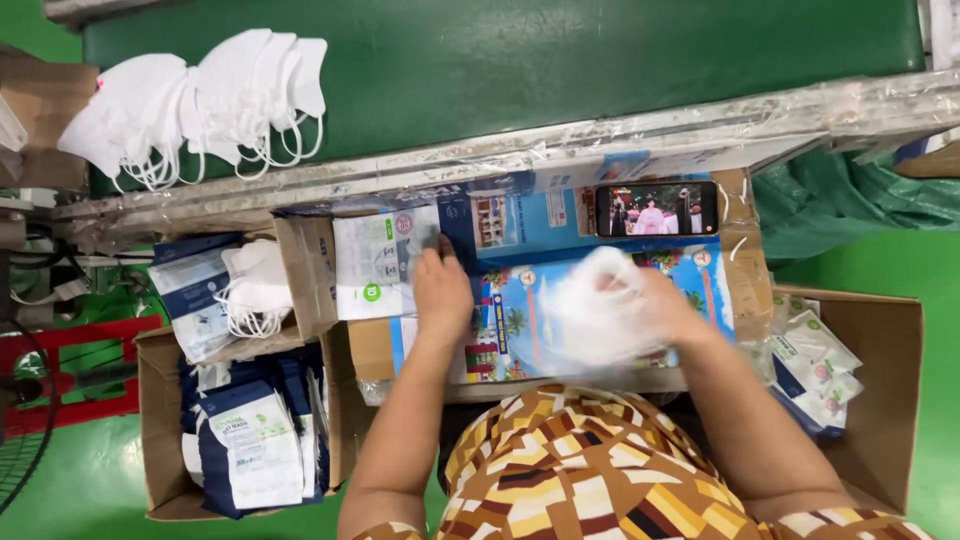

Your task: Packing individual face masks into plastic pouches in a factory setting.

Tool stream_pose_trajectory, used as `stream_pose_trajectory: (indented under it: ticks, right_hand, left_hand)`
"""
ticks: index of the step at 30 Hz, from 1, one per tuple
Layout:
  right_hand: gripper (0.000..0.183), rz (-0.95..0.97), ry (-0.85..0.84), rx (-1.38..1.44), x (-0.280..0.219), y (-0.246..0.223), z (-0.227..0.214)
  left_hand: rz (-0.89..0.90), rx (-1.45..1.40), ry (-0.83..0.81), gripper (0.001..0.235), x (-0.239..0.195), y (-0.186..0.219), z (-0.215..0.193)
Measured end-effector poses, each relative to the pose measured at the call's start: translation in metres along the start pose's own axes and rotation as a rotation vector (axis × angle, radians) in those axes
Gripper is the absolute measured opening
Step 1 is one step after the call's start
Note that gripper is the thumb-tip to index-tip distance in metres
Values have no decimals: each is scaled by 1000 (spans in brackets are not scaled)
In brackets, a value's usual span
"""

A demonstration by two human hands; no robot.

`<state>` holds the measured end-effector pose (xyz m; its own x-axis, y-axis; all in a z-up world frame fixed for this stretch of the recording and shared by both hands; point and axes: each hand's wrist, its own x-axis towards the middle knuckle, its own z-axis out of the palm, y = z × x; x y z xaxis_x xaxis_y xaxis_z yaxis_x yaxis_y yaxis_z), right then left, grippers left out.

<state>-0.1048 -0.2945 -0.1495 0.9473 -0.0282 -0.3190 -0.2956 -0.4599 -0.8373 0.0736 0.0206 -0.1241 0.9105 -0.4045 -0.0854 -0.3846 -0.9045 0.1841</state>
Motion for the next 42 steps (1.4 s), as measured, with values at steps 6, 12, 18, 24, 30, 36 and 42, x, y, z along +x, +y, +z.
stream_pose_trajectory:
  ticks: [6,12,18,24,30,36,42]
  right_hand:
    - [45,-187,314,104,-22,-108,23]
    - [54,-347,228,-592,-21,-133,28]
    - [59,-49,36,739,-3,-158,48]
    - [26,-287,534,-85,20,-92,55]
    - [44,47,-34,639,0,-136,50]
    - [28,-192,-29,211,-11,-105,59]
    - [32,100,-182,655,-21,-133,30]
  left_hand:
    - [-13,-151,203,45,3,7,-9]
    - [-189,-357,378,22,12,-7,-11]
    - [352,-918,382,12,-47,20,-7]
    - [415,-813,415,14,-68,42,-38]
    - [86,-1129,22,15,-67,63,-21]
    - [497,-805,314,21,-44,68,-111]
    - [432,-870,228,7,-49,49,-88]
